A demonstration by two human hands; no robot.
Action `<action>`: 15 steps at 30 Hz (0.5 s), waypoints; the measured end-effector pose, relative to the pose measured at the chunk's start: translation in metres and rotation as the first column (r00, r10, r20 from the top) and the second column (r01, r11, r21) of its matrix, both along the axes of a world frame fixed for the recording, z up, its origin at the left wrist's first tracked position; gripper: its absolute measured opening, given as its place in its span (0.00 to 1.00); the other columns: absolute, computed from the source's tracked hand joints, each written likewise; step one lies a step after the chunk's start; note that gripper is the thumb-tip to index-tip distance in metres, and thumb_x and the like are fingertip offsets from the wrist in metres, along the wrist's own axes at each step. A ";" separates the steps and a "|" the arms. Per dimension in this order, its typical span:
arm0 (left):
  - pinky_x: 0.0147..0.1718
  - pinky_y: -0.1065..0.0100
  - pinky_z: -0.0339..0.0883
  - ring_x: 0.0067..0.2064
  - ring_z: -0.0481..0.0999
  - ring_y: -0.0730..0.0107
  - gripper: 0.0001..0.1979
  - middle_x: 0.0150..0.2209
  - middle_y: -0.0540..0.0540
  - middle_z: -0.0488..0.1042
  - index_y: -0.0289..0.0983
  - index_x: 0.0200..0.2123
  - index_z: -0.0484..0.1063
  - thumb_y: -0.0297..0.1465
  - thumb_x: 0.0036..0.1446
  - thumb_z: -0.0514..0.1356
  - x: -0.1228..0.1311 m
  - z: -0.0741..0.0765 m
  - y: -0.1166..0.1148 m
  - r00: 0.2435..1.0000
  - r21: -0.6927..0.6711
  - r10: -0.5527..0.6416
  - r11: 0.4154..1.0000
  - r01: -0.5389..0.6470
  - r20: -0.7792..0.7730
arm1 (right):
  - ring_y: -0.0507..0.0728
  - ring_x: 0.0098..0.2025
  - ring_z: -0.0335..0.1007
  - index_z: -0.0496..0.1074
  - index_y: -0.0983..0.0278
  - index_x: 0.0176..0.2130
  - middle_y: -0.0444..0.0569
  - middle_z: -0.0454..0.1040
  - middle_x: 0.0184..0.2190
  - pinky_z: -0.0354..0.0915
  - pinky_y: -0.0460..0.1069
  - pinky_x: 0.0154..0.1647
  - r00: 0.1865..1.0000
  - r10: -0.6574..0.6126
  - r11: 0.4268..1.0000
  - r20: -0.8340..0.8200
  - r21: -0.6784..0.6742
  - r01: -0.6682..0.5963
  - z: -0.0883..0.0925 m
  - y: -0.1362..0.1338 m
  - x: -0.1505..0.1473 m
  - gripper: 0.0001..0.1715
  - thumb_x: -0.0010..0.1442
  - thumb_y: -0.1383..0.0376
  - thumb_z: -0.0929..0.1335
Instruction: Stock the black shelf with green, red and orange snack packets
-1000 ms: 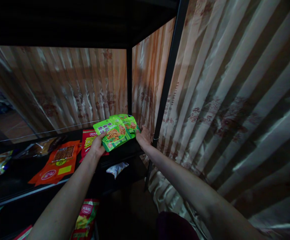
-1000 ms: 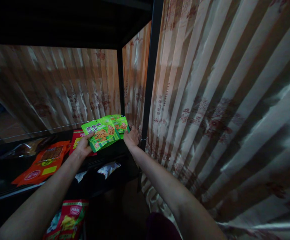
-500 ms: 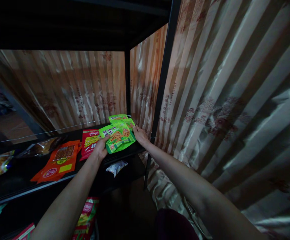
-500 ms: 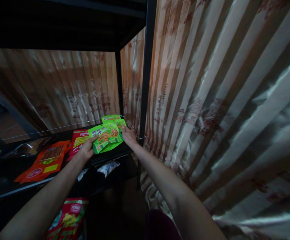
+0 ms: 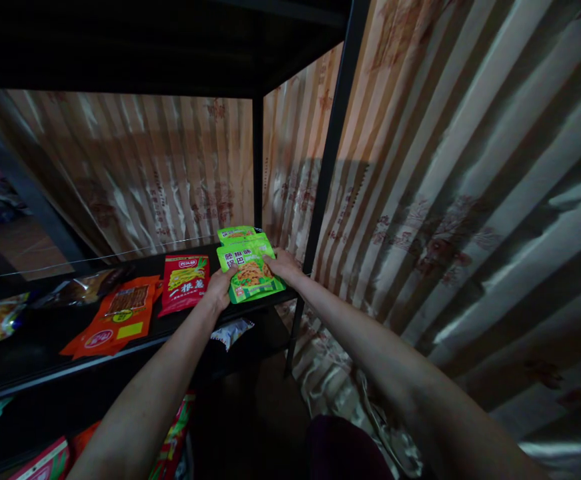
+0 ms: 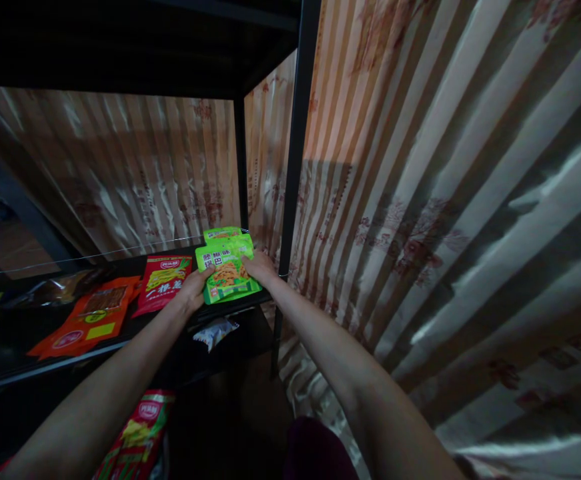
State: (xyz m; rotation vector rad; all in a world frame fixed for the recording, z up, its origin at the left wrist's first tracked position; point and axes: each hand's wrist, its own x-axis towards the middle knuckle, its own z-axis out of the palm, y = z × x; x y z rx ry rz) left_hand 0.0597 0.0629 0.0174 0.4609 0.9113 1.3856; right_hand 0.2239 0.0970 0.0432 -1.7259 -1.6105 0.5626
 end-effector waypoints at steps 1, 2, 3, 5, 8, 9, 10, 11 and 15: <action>0.39 0.56 0.75 0.34 0.80 0.59 0.08 0.32 0.40 0.79 0.31 0.37 0.72 0.21 0.51 0.63 0.002 0.001 0.003 1.000 0.005 0.011 1.000 -0.011 -0.019 | 0.65 0.49 0.70 0.73 0.63 0.42 0.55 0.76 0.44 0.62 0.54 0.49 1.000 -0.027 1.000 0.015 0.008 0.027 0.000 0.001 -0.001 0.16 0.55 0.58 0.68; 0.39 0.56 0.75 0.34 0.80 0.59 0.07 0.31 0.40 0.79 0.31 0.36 0.72 0.21 0.51 0.63 0.004 0.001 0.006 0.999 0.010 0.022 1.000 -0.022 -0.050 | 0.65 0.49 0.70 0.72 0.64 0.43 0.57 0.75 0.45 0.63 0.54 0.49 0.998 -0.050 0.999 0.026 0.013 0.050 0.000 0.002 -0.001 0.16 0.56 0.60 0.67; 0.39 0.56 0.74 0.33 0.80 0.60 0.06 0.30 0.41 0.79 0.32 0.35 0.72 0.22 0.52 0.62 0.006 0.001 0.010 0.995 0.015 0.034 0.999 -0.033 -0.092 | 0.65 0.49 0.70 0.71 0.65 0.44 0.58 0.75 0.46 0.63 0.54 0.48 0.997 -0.070 0.998 0.032 0.012 0.070 0.001 0.003 -0.001 0.16 0.57 0.61 0.65; 0.39 0.58 0.74 0.32 0.80 0.61 0.05 0.29 0.42 0.78 0.32 0.34 0.72 0.22 0.52 0.62 0.011 0.001 0.016 0.975 0.045 0.065 0.997 -0.057 -0.212 | 0.65 0.50 0.70 0.70 0.66 0.46 0.60 0.74 0.47 0.63 0.55 0.49 0.994 -0.106 0.994 0.034 -0.004 0.106 0.004 0.006 -0.001 0.16 0.59 0.62 0.63; 0.38 0.62 0.73 0.35 0.79 0.61 0.05 0.32 0.41 0.79 0.33 0.34 0.74 0.26 0.51 0.63 0.012 -0.004 0.024 0.868 0.129 0.137 0.988 -0.085 -0.477 | 0.65 0.51 0.70 0.68 0.66 0.47 0.61 0.73 0.47 0.63 0.55 0.50 0.988 -0.153 0.988 0.037 -0.026 0.154 0.007 0.009 -0.001 0.16 0.60 0.63 0.61; 0.38 0.63 0.72 0.36 0.79 0.61 0.06 0.34 0.41 0.79 0.33 0.34 0.74 0.28 0.50 0.63 0.011 -0.006 0.026 0.818 0.152 0.162 0.984 -0.092 -0.553 | 0.64 0.51 0.70 0.68 0.66 0.46 0.60 0.73 0.47 0.63 0.55 0.50 0.986 -0.161 0.986 0.042 -0.029 0.162 0.007 0.010 -0.001 0.16 0.60 0.64 0.61; 0.38 0.64 0.71 0.38 0.78 0.60 0.07 0.35 0.40 0.79 0.33 0.34 0.74 0.30 0.50 0.64 0.009 -0.009 0.028 0.759 0.169 0.184 0.981 -0.098 -0.625 | 0.64 0.51 0.70 0.68 0.66 0.46 0.60 0.74 0.47 0.63 0.54 0.50 0.985 -0.165 0.985 0.050 -0.032 0.167 0.007 0.011 -0.001 0.15 0.60 0.64 0.61; 0.39 0.64 0.70 0.39 0.78 0.60 0.09 0.36 0.41 0.79 0.34 0.34 0.75 0.32 0.49 0.64 0.007 -0.011 0.029 0.693 0.181 0.201 0.978 -0.103 -0.692 | 0.63 0.51 0.70 0.68 0.66 0.46 0.59 0.74 0.46 0.63 0.53 0.49 0.984 -0.170 0.985 0.059 -0.031 0.172 0.007 0.013 -0.002 0.15 0.61 0.64 0.61; 0.40 0.62 0.68 0.41 0.77 0.58 0.13 0.36 0.41 0.78 0.34 0.37 0.75 0.38 0.52 0.61 -0.001 -0.016 0.033 0.363 0.215 0.230 0.973 -0.081 -0.903 | 0.61 0.50 0.71 0.68 0.65 0.45 0.56 0.74 0.45 0.64 0.52 0.48 0.975 -0.194 0.980 0.106 -0.022 0.197 0.002 0.016 -0.003 0.14 0.61 0.64 0.61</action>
